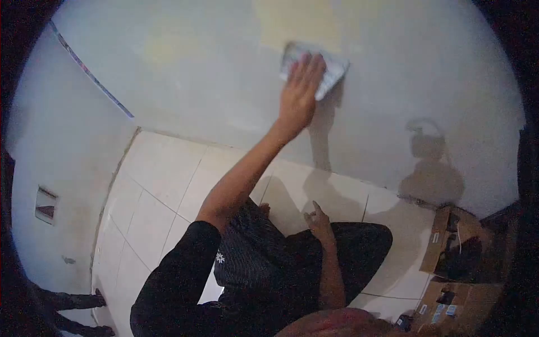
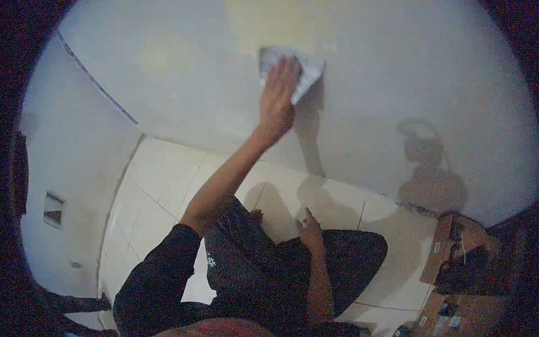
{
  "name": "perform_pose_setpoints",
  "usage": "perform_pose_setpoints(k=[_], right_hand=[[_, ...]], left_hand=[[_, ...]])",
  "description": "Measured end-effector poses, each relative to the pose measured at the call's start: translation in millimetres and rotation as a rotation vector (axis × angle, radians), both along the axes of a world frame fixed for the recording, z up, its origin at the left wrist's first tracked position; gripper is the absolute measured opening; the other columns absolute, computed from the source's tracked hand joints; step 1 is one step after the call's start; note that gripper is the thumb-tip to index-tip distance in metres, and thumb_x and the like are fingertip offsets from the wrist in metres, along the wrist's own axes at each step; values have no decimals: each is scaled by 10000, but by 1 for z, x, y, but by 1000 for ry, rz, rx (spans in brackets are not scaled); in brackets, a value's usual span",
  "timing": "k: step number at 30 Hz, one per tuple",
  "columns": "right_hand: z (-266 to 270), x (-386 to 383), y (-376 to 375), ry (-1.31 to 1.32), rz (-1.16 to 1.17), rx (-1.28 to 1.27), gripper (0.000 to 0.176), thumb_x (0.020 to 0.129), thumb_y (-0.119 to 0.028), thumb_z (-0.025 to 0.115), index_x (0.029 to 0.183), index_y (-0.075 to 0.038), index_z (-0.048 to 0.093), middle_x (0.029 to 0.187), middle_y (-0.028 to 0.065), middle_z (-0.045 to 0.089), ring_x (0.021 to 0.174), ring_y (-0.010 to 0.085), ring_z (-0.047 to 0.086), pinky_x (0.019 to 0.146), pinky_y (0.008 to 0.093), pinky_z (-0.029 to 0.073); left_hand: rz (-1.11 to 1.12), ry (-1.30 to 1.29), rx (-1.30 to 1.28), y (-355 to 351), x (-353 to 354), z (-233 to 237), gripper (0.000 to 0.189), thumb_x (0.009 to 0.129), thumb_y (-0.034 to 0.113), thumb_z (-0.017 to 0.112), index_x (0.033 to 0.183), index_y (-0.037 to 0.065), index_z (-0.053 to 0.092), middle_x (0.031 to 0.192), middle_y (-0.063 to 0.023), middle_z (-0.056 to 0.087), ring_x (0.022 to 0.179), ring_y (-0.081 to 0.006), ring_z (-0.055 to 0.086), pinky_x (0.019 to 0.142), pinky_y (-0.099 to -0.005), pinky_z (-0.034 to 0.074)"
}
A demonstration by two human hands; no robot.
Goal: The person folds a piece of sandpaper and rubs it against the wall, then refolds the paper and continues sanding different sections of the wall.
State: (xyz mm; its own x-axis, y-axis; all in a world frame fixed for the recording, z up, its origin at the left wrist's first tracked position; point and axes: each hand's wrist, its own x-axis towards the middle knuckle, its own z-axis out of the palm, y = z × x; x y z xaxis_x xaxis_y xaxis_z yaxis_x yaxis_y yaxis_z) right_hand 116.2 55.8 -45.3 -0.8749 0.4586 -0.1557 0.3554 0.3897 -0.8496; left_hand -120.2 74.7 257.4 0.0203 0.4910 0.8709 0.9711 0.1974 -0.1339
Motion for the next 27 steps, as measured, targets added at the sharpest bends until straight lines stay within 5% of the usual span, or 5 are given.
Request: perform_pose_setpoints(k=[4,11,16,24,27], right_hand=[[-2,1,0,-31,6,12,658,887,-323,636,1410,-27,367,1053,222,639,980,363,622,893,438,470],[16,-2,-2,-43,20,-36,688,895,-381,607,1413,-12,344,1082,255,624,1027,380,605,911,438,462],[13,0,-5,-33,21,-1,681,895,-382,600,1411,-14,350,1051,251,638,990,372,623,892,437,473],[18,1,-5,36,-12,1,663,890,-361,612,1406,-28,363,1067,228,642,999,368,620,894,452,473],[26,2,-4,-97,24,-55,681,890,-349,617,1425,-40,330,1135,263,597,1079,398,570,946,479,436]], left_hand=[[0,-7,272,12,7,28,652,711,-167,425,1354,-65,411,1458,-233,351,1380,-389,293,1119,-538,232],[-48,-138,-69,-3,18,-47,674,710,-139,408,1380,-70,373,1476,-236,316,1400,-400,240,1128,-543,200],[-30,-239,-6,-11,22,-66,703,713,-124,418,1407,-48,341,1492,-237,284,1404,-401,226,1131,-554,172],[-53,-116,288,28,18,44,755,682,-151,421,1421,-28,331,1508,-245,244,1416,-401,185,1133,-550,168],[-73,-91,257,24,17,38,763,680,-153,428,1425,-22,331,1513,-237,241,1418,-397,182,1135,-541,168]])
